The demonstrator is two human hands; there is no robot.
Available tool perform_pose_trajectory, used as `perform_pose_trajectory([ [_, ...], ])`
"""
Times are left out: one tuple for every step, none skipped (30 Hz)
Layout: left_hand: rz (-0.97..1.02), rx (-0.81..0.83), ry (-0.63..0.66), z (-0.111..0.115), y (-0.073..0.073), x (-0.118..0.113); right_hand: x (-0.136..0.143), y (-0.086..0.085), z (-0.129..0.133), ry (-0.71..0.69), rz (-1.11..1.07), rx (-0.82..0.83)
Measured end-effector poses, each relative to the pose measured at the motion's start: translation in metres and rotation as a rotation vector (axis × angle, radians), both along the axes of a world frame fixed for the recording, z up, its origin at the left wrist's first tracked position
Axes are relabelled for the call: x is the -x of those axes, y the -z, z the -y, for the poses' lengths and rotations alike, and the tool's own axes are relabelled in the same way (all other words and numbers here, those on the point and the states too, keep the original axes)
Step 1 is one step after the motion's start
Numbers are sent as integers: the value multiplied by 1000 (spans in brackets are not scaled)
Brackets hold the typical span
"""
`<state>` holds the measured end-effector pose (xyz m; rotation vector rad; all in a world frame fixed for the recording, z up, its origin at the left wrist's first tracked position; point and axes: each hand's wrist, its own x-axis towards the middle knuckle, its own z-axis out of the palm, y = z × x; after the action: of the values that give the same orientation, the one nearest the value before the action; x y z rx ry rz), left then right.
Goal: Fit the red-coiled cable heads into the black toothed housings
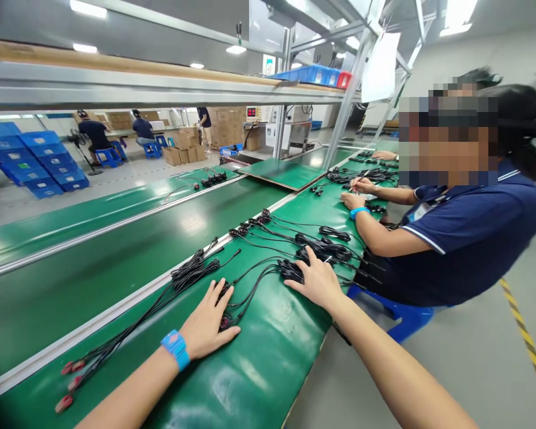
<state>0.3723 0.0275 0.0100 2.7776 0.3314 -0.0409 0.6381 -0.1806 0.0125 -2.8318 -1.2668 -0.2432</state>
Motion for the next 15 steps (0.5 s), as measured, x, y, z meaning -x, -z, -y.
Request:
perform_pose_trajectory([
  [7,-8,19,-4,-1,-14,-8,0,1,37,-3,-8],
  [15,-16,36,-7,-1,-27,-15,0,1,70,-12,-14],
  [21,-23,52,-11,-1,-38,-22,-1,2,97,-25,-16],
  [27,-30,65,-14,-1,-49,-29,-1,3,116,-42,-14],
  [31,-37,76,-17,0,-59,-35,-1,4,130,-59,-9],
  [34,-42,84,-20,0,-69,-41,-2,5,139,-77,0],
  [36,-48,90,-24,1,-78,-46,-1,6,146,-94,11],
  [36,-55,94,-27,1,-87,-51,-1,6,151,-108,22],
  [36,-63,96,-31,2,-95,-56,0,7,158,-119,31],
  [34,-73,98,-35,2,-103,-61,1,8,168,-127,36],
  [32,-83,102,-39,1,-112,-66,2,10,182,-134,39],
  [28,-94,107,-43,0,-120,-70,3,12,198,-138,39],
  [21,-106,118,-48,-1,-128,-75,4,15,216,-141,38],
  [13,-118,135,-52,-2,-136,-80,5,19,235,-143,35],
  [3,-129,156,-55,-3,-145,-85,6,23,255,-144,33],
])
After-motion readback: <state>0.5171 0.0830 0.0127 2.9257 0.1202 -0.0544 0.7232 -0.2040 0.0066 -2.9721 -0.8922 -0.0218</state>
